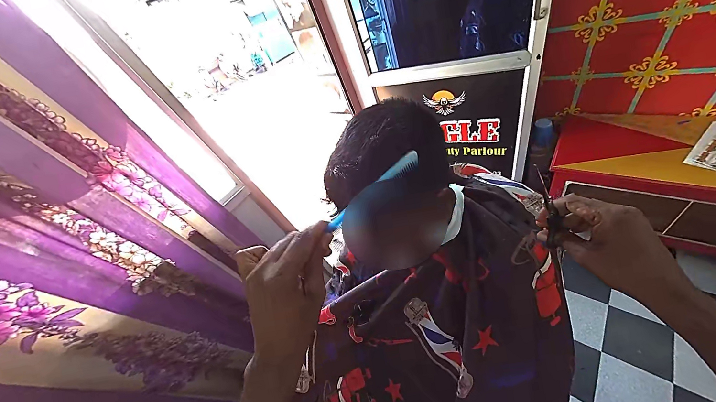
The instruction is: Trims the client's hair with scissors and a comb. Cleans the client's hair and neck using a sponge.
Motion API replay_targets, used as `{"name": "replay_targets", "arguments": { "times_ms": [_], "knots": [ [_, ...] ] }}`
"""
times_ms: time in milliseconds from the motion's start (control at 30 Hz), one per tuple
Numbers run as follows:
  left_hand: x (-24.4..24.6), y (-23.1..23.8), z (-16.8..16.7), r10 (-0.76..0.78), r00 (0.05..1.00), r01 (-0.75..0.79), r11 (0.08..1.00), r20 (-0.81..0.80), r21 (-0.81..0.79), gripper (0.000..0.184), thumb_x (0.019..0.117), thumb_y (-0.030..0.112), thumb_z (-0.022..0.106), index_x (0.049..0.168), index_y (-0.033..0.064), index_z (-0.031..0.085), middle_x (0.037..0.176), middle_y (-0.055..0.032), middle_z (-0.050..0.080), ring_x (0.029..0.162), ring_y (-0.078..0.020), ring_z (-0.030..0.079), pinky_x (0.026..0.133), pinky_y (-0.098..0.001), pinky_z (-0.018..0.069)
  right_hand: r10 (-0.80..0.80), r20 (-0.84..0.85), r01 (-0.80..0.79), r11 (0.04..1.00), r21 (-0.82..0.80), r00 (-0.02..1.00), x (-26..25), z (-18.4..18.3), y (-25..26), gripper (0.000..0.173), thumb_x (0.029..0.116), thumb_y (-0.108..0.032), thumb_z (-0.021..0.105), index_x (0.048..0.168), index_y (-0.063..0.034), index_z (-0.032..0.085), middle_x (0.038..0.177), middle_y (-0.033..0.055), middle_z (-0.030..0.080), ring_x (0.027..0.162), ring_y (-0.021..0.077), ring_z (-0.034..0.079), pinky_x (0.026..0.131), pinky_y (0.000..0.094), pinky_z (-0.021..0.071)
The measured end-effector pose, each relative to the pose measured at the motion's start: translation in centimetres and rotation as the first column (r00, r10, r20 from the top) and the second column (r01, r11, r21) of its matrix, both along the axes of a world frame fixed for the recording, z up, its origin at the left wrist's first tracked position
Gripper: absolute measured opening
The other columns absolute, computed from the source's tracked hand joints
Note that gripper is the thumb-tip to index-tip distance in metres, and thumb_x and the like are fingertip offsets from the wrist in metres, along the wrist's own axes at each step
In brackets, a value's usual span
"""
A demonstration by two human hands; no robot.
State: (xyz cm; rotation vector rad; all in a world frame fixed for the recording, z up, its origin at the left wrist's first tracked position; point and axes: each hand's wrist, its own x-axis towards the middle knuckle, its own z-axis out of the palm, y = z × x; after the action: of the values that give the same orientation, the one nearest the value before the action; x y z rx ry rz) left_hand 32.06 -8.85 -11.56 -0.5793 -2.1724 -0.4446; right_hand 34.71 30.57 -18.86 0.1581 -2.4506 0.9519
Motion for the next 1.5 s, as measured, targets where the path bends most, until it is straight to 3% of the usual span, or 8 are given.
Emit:
{"name": "replay_targets", "arguments": {
  "times_ms": [167, 333, 567, 667, 1000, 1200, 1367, 1500],
  "knots": [
    [0.6, -1.7, -3.7, -0.037, 0.996, 0.046, 0.992, 0.077, -0.118, 0.028, 0.1027, 0.024, 0.052, 0.113, 0.0161, 0.078, 0.092, 0.0014, 0.075, 0.078, -0.0119, 0.066, 0.081, -0.0470, 0.0431, 0.013, 0.004, -0.013, 0.998, 0.054, 1.000, -0.1, 1.2, -0.1, 0.027, 0.0842, -0.002, 0.079, 0.109, -0.0105, 0.075, 0.097, 0.0059, 0.075, 0.080, 0.0228, 0.072, 0.073, 0.0526, 0.0587],
    [0.3, -2.8, -4.1, -0.151, 0.972, 0.163, 0.985, 0.180, -0.049, 0.033, 0.1000, 0.041, 0.058, 0.123, 0.0244, 0.074, 0.118, 0.0081, 0.070, 0.102, -0.0082, 0.062, 0.094, -0.0458, 0.0402, -0.007, -0.089, 0.035, 0.946, 0.322, 0.996, -0.3, 4.3, -0.8, 0.031, 0.0859, -0.001, 0.078, 0.116, -0.0046, 0.073, 0.109, 0.0157, 0.074, 0.094, 0.0364, 0.072, 0.078, 0.0622, 0.0540],
    [-1.6, -2.9, -2.7, -0.138, 0.981, 0.129, 0.989, 0.137, 0.074, 0.031, 0.0929, 0.036, 0.072, 0.121, 0.0233, 0.075, 0.119, 0.0079, 0.069, 0.105, -0.0113, 0.060, 0.092, -0.0441, 0.0421, -0.008, -0.200, 0.127, 0.796, 0.592, 0.980, -1.6, 7.8, -3.8, 0.036, 0.0849, 0.004, 0.076, 0.119, -0.0057, 0.071, 0.116, 0.0165, 0.072, 0.106, 0.0382, 0.070, 0.099, 0.0620, 0.0476],
    [-2.1, -2.4, -2.4, -0.148, 0.989, 0.145, 0.986, 0.029, 0.081, 0.028, 0.0931, 0.030, 0.073, 0.119, 0.0205, 0.077, 0.118, 0.0044, 0.071, 0.103, -0.0126, 0.061, 0.090, -0.0422, 0.0425, 0.010, -0.263, 0.174, 0.723, 0.669, 0.965, -2.1, 8.3, -5.1, 0.035, 0.0823, 0.012, 0.073, 0.111, -0.0072, 0.072, 0.104, 0.0132, 0.074, 0.091, 0.0348, 0.071, 0.096, 0.0581, 0.0494],
    [-2.1, -1.0, -1.9, -0.093, 0.971, 0.110, 0.992, -0.219, 0.069, 0.026, 0.0952, 0.028, 0.072, 0.119, 0.0191, 0.077, 0.115, 0.0017, 0.071, 0.099, -0.0122, 0.061, 0.088, -0.0386, 0.0407, 0.116, -0.391, 0.241, 0.621, 0.746, 0.913, -3.9, 7.7, -7.0, 0.042, 0.0803, 0.014, 0.073, 0.117, -0.0057, 0.069, 0.110, 0.0130, 0.071, 0.099, 0.0324, 0.070, 0.104, 0.0557, 0.0450],
    [-2.0, -0.7, -1.9, -0.087, 0.959, 0.107, 0.993, -0.271, 0.059, 0.026, 0.0970, 0.029, 0.069, 0.121, 0.0225, 0.076, 0.114, 0.0035, 0.071, 0.099, -0.0115, 0.060, 0.088, -0.0370, 0.0398, 0.079, -0.402, 0.306, 0.519, 0.798, 0.912, -4.2, 7.9, -8.4, 0.043, 0.0817, 0.009, 0.075, 0.121, -0.0065, 0.066, 0.112, 0.0132, 0.066, 0.102, 0.0312, 0.064, 0.094, 0.0483, 0.0463],
    [-2.0, -0.4, -1.9, -0.071, 0.959, 0.090, 0.994, -0.275, 0.056, 0.025, 0.0971, 0.031, 0.069, 0.120, 0.0241, 0.076, 0.114, 0.0040, 0.071, 0.097, -0.0108, 0.060, 0.087, -0.0368, 0.0392, 0.166, -0.421, 0.264, 0.565, 0.782, 0.892, -4.5, 7.6, -8.5, 0.031, 0.0802, 0.011, 0.075, 0.105, -0.0068, 0.070, 0.094, 0.0102, 0.070, 0.085, 0.0270, 0.068, 0.085, 0.0445, 0.0496],
    [-1.9, -0.3, -1.8, -0.065, 0.959, 0.083, 0.995, -0.277, 0.053, 0.024, 0.0966, 0.031, 0.070, 0.118, 0.0230, 0.076, 0.113, 0.0035, 0.071, 0.097, -0.0113, 0.060, 0.088, -0.0372, 0.0393, 0.147, -0.398, 0.237, 0.601, 0.763, 0.906, -4.5, 7.6, -7.7, 0.037, 0.0783, 0.011, 0.078, 0.108, -0.0099, 0.071, 0.098, 0.0073, 0.073, 0.090, 0.0259, 0.070, 0.095, 0.0475, 0.0491]
  ]
}}
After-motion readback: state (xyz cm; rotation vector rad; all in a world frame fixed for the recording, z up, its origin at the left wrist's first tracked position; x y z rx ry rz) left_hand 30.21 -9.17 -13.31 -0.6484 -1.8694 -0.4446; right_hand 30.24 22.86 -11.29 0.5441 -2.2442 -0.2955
